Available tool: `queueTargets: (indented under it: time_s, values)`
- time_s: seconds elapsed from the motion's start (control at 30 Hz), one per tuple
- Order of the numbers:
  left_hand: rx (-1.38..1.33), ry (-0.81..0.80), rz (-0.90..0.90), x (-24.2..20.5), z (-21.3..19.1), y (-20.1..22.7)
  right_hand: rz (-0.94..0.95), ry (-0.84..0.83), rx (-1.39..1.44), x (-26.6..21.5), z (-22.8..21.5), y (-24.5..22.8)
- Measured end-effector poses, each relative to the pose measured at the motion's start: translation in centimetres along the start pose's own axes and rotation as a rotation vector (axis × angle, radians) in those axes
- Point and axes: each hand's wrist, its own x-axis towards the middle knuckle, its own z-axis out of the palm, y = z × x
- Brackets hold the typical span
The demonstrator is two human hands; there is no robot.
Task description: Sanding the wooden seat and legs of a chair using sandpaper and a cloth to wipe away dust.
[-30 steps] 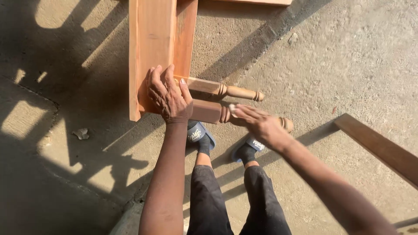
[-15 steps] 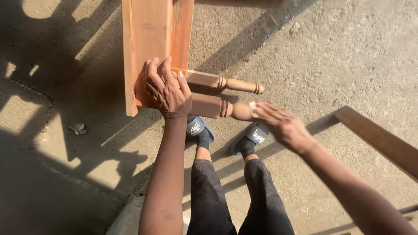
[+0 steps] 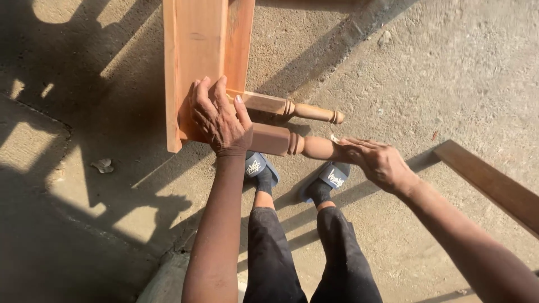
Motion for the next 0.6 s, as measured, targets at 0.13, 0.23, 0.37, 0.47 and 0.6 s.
queueTargets:
  time_s: [0.13, 0.23, 0.37, 0.47, 0.6]
  values:
    - [0.007, 0.026, 0.008, 0.0, 0.4, -0.4, 0.514, -0.553, 0.299, 7.6, 3.7, 0.3]
    - [0.003, -0.002, -0.014, 0.0, 0.5, -0.5, -0.011, -0.36, 0.699, 10.7, 8.9, 2.9]
    - [-0.007, 0.001, 0.002, -0.3, 0.4, -0.3, -0.029, -0.317, 0.482, 9.0, 3.0, 0.8]
    - [0.0, 0.022, 0.015, 0.7, 0.4, -0.3, -0.11, -0.193, 0.567, 10.0, 1.7, 1.6]
    - [-0.037, 0.032, 0.022, -0.3, 0.5, -0.3, 0.117, -0.669, 0.109, 13.0, 2.5, -2.9]
